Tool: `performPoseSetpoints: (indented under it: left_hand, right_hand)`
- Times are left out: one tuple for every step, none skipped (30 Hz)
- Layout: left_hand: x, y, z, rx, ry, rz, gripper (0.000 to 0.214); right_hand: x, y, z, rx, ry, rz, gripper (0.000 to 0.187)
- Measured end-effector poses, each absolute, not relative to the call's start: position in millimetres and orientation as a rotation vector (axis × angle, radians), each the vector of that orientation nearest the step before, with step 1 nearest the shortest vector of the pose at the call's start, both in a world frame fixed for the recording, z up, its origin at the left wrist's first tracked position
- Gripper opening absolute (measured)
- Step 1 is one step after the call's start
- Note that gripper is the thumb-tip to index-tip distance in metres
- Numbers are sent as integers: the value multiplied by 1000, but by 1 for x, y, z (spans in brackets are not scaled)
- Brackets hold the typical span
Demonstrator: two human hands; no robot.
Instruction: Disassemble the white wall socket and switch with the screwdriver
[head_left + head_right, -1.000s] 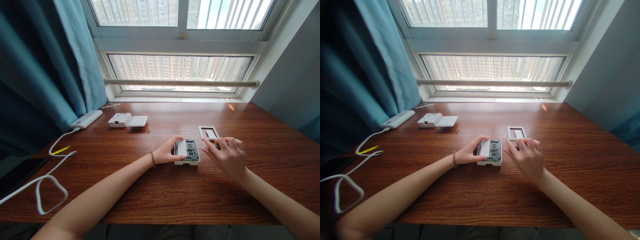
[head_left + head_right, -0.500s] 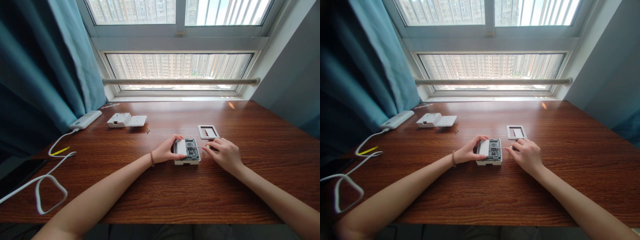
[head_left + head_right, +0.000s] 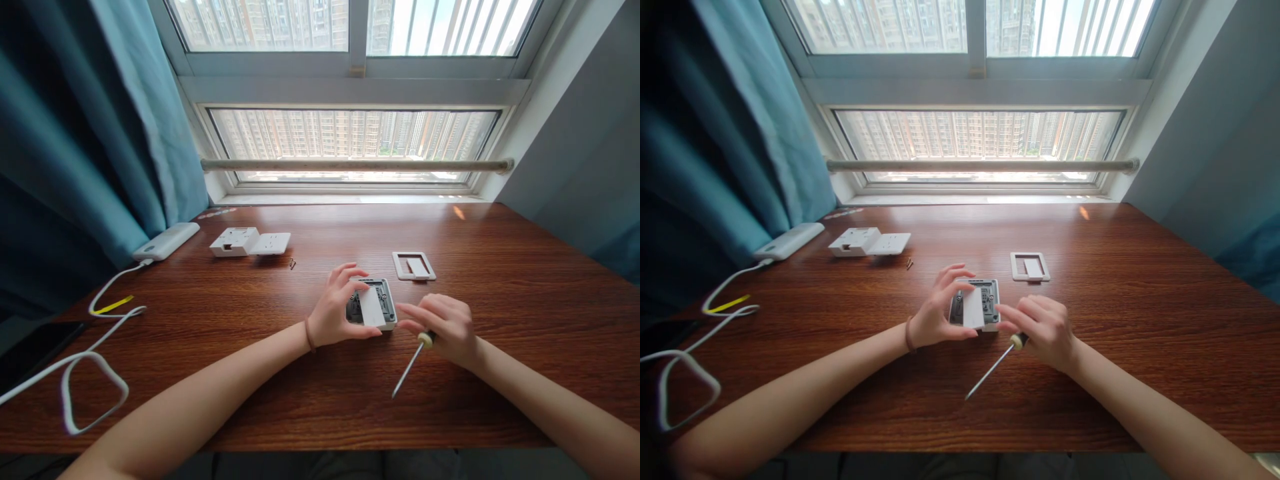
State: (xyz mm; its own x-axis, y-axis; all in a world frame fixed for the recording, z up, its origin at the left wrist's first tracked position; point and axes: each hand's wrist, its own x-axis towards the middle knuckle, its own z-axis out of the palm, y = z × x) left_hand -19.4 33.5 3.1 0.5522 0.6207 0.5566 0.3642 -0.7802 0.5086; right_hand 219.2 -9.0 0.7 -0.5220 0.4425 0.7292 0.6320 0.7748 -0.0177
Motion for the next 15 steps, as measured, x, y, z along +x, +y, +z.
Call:
performPoseSetpoints:
  left_hand:
    - [-17, 29, 4, 2487, 824, 1061, 64]
    - [-15, 26, 5, 2507, 837, 1056, 65]
    - [-13, 23, 6, 2519, 851, 1051, 65]
    - [-11, 22, 6, 2528, 862, 1050, 65]
    - [-11, 21, 6, 2534, 869, 1053, 64]
    - [-10, 21, 5, 2539, 872, 1051, 65]
    - [-10, 21, 5, 2541, 868, 1049, 67]
    - [-11, 22, 4, 2539, 863, 1046, 70]
    - [-11, 23, 3, 2529, 858, 1047, 77]
    - [-11, 24, 1, 2512, 858, 1053, 86]
    - [-11, 25, 0, 2489, 863, 1062, 96]
    - [-12, 26, -2, 2465, 872, 1071, 103]
    - [-12, 27, -3, 2442, 885, 1076, 108]
    - [-12, 28, -5, 2424, 898, 1074, 109]
    - [-12, 29, -6, 2409, 909, 1062, 108]
  right_hand:
    - [216, -13, 1, -723, -2251, -328, 29]
    - [213, -16, 1, -666, -2287, -334, 30]
    - [210, -18, 1, -625, -2313, -339, 30]
    - [208, -20, 0, -600, -2328, -341, 29]
    - [206, -21, 0, -588, -2336, -338, 28]
    - [205, -22, -1, -582, -2335, -329, 28]
    - [205, -22, -1, -580, -2327, -317, 27]
    - [205, -22, -1, -582, -2314, -306, 27]
    - [205, -21, -1, -586, -2294, -298, 27]
    - [206, -20, -1, -597, -2270, -290, 27]
    - [208, -18, -1, -615, -2241, -279, 27]
    - [211, -15, -1, -648, -2202, -265, 26]
    - [214, -11, -1, -701, -2152, -245, 25]
    - [218, -5, -1, -770, -2094, -222, 23]
    - [223, 1, -2, -851, -2029, -204, 20]
